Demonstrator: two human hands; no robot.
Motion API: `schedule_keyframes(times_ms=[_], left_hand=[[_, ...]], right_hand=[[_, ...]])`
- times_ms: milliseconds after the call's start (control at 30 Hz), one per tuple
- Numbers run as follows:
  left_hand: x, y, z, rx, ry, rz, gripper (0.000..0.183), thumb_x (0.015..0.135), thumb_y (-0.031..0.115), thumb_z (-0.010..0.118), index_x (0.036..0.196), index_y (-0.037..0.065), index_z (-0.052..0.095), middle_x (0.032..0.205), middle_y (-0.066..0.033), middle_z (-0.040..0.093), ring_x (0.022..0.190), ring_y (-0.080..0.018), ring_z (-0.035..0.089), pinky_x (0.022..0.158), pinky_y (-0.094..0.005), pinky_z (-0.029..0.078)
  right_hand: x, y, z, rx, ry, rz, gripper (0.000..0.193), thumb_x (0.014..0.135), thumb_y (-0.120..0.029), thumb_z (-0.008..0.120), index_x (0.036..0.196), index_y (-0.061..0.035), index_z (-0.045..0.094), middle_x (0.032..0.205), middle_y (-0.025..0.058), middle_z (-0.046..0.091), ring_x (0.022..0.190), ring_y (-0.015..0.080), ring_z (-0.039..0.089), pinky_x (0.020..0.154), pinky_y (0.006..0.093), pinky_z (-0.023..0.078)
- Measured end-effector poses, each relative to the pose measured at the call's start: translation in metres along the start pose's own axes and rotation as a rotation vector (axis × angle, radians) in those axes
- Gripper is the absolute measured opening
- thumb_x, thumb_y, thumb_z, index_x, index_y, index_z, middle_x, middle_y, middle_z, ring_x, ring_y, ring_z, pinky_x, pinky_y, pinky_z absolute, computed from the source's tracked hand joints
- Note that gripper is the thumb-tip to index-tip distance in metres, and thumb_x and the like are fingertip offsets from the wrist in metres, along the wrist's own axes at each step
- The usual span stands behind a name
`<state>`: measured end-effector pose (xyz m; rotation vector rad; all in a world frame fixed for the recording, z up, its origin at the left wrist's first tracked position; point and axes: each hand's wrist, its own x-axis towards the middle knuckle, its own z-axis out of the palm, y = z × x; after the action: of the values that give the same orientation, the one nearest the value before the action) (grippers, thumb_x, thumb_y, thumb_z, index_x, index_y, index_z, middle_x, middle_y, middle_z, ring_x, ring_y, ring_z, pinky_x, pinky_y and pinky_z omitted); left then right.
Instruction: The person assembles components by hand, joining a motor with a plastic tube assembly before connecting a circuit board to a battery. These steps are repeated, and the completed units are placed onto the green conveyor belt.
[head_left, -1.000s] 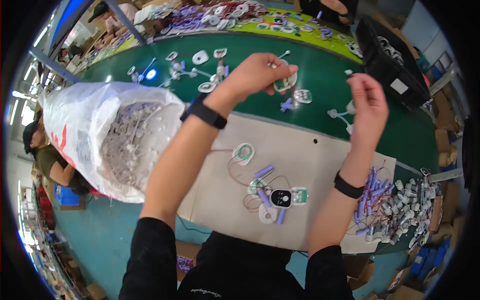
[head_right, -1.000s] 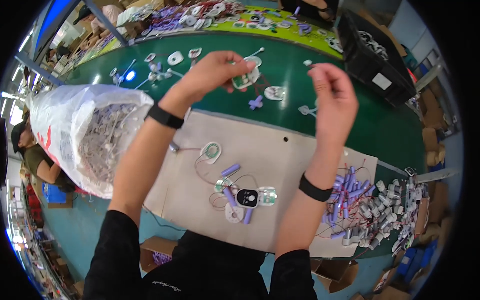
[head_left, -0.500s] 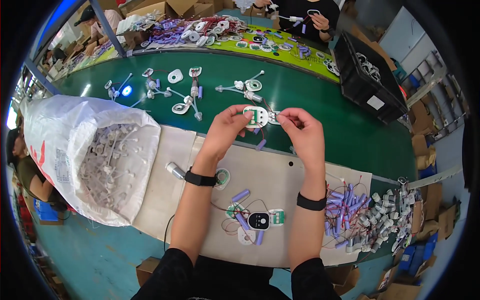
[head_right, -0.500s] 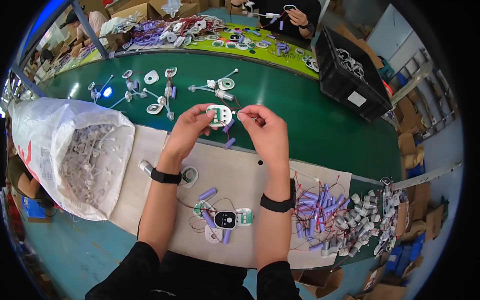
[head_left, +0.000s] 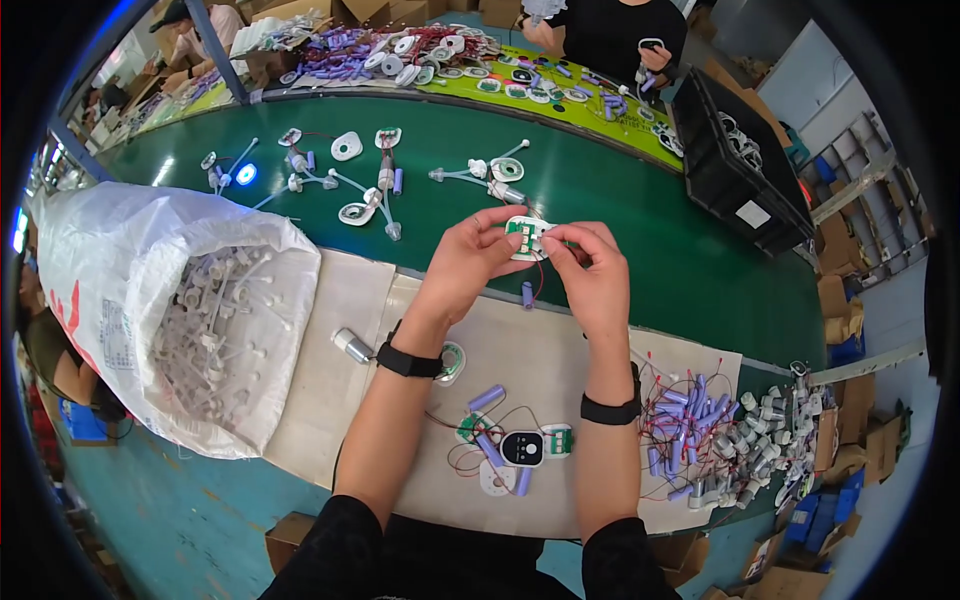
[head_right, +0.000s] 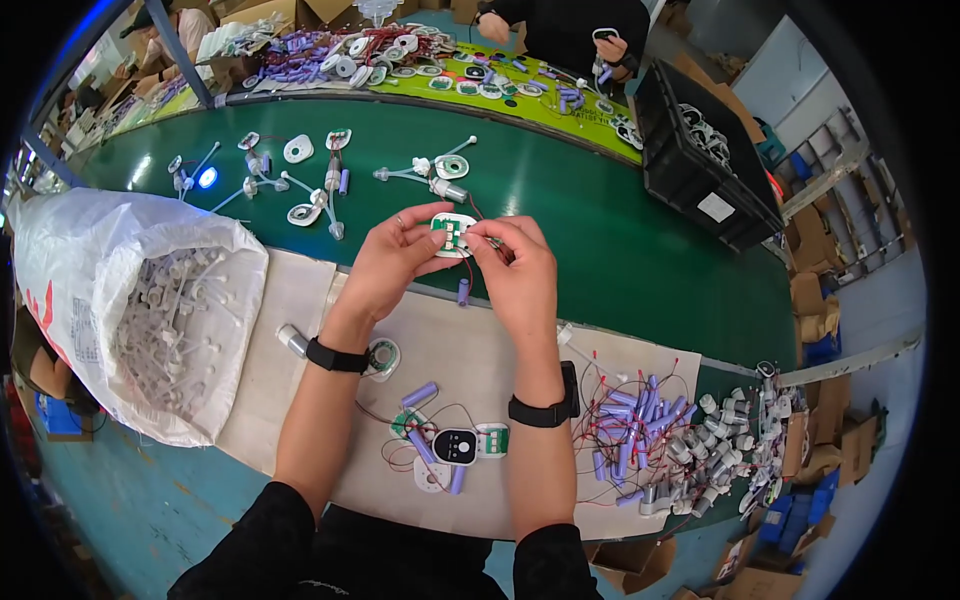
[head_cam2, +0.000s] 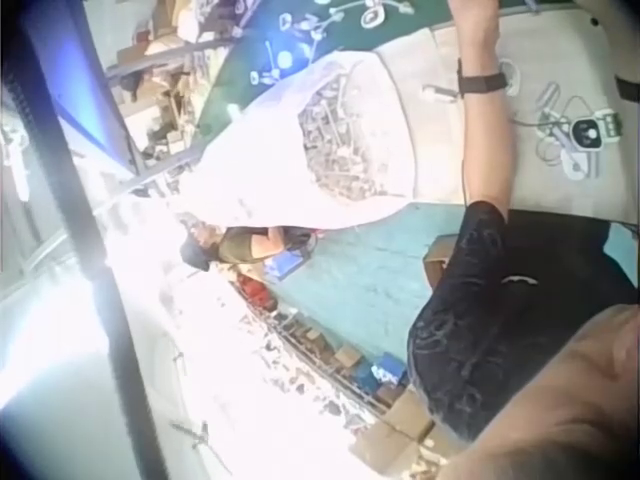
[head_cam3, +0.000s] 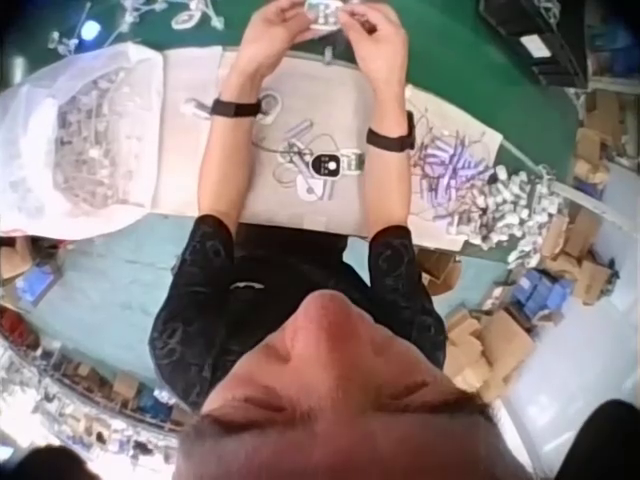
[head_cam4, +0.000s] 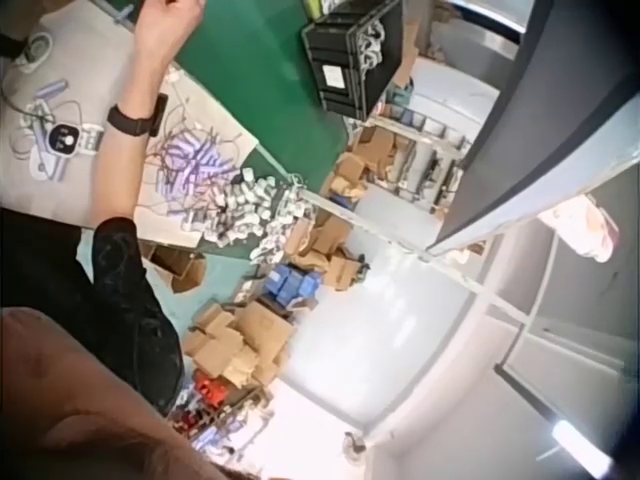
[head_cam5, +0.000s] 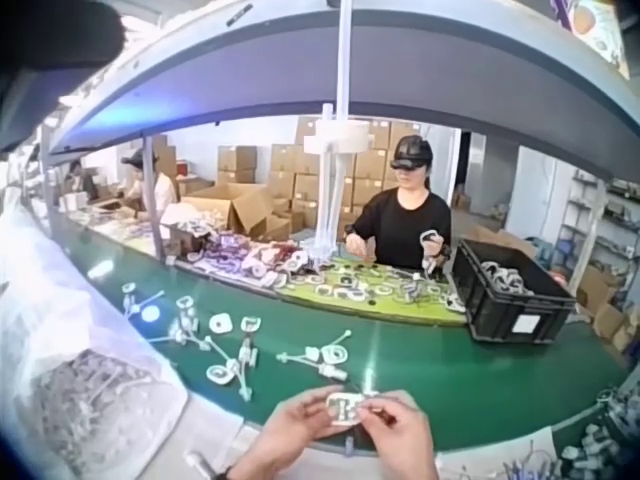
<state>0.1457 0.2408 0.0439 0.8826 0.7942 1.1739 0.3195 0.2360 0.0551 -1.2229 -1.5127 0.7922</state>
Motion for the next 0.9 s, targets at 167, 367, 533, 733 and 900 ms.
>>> schedule_keyframes(times_ms=[167, 367, 533, 733, 900], left_hand=[[0.0001, 0.0008, -0.0008, -0.020, -0.013, -0.006, 0.041, 0.098, 0.002, 0.058, 0.138, -0.003, 0.049, 0.114, -0.0119, 0.068, 0.103, -0.0174, 0.068, 0.090, -0.0297, 0.060], [-0.0014, 0.0016, 0.0013, -0.007, 0.001, -0.004, 0.041, 0.098, 0.003, 0.058, 0.139, -0.002, 0.050, 0.110, -0.0094, 0.067, 0.101, -0.0163, 0.068, 0.088, -0.0287, 0.061], [-0.0008, -0.0030, 0.0008, 0.042, 0.010, 0.013, 0.043, 0.099, 0.004, 0.058, 0.140, -0.002, 0.050, 0.110, -0.0077, 0.066, 0.100, -0.0151, 0.067, 0.089, -0.0282, 0.060], [0.0007, -0.0055, 0.0013, 0.004, 0.042, 0.015, 0.043, 0.099, 0.004, 0.058, 0.141, -0.001, 0.051, 0.108, -0.0051, 0.066, 0.098, -0.0130, 0.066, 0.088, -0.0275, 0.060], [-0.0010, -0.0011, 0.0011, 0.208, 0.027, 0.075, 0.041, 0.099, 0.005, 0.060, 0.139, 0.000, 0.054, 0.104, -0.0035, 0.067, 0.096, -0.0100, 0.064, 0.085, -0.0259, 0.059]], right_hand=[[0.0013, 0.0091, 0.0027, -0.018, 0.047, -0.065, 0.011, 0.085, -0.007, 0.076, 0.095, -0.0050, 0.075, 0.107, 0.0038, 0.057, 0.066, 0.0076, 0.052, 0.058, 0.0236, 0.045], [-0.0005, 0.0035, 0.0001, -0.072, 0.023, -0.121, 0.013, 0.083, -0.005, 0.077, 0.096, -0.0063, 0.076, 0.110, 0.0035, 0.057, 0.068, 0.0075, 0.053, 0.060, 0.0239, 0.045], [-0.0015, 0.0003, 0.0006, -0.108, 0.026, -0.141, 0.014, 0.082, -0.003, 0.076, 0.096, -0.0053, 0.076, 0.111, 0.0031, 0.058, 0.069, 0.0064, 0.051, 0.059, 0.0228, 0.044], [-0.0028, 0.0051, 0.0064, -0.162, 0.044, -0.246, 0.014, 0.082, -0.001, 0.075, 0.096, -0.0048, 0.076, 0.113, 0.0029, 0.060, 0.066, 0.0048, 0.048, 0.057, 0.0222, 0.042], [-0.0024, 0.0055, 0.0066, -0.075, 0.002, -0.125, 0.015, 0.081, 0.000, 0.075, 0.096, -0.0041, 0.076, 0.115, 0.0038, 0.061, 0.062, 0.0061, 0.046, 0.058, 0.0219, 0.043]])
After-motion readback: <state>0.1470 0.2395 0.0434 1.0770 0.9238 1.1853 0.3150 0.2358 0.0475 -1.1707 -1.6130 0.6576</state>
